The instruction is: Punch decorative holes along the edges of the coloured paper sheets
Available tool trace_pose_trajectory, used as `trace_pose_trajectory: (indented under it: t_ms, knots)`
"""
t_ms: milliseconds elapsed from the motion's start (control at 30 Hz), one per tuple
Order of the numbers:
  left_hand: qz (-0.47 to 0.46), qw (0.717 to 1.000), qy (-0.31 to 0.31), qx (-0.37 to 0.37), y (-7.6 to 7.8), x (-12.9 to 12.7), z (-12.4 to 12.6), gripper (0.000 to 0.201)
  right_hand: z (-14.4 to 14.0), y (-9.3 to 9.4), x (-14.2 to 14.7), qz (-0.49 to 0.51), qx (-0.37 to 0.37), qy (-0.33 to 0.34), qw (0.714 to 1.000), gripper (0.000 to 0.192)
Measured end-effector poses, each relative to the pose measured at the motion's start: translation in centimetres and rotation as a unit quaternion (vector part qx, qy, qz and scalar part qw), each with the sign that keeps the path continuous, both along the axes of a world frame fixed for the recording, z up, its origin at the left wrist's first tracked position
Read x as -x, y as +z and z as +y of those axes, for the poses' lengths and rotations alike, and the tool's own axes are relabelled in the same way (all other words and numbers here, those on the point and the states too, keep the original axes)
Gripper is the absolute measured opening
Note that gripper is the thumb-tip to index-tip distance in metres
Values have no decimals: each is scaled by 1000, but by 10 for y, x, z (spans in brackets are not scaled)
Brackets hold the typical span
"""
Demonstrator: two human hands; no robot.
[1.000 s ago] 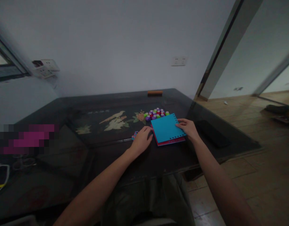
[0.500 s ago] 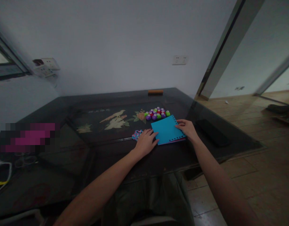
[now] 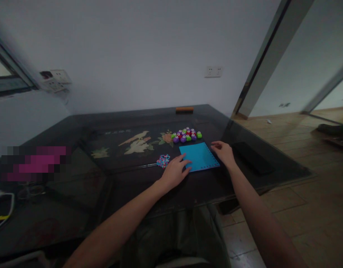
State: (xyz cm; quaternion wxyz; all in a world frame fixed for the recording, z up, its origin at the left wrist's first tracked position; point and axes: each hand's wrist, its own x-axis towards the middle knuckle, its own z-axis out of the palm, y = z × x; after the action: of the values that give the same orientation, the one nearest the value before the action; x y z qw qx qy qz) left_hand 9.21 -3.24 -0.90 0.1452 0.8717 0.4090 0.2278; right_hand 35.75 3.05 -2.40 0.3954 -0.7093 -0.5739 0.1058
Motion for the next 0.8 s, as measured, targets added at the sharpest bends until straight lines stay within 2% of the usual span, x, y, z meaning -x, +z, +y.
trace_pose_trajectory:
  t_ms: [200,567,800]
  knots:
    - [-2,999,-30,39,-2,-4,-17,34,-2,3,7,-9,16,30,999,23]
    - [2,999,-23,34,-3,-6,-17,30,-3,3,10,-12,32,43,998,22]
    - [3,1000,-19,12,-2,-6,-18,32,-2,3,12,-64,21,31,997,21]
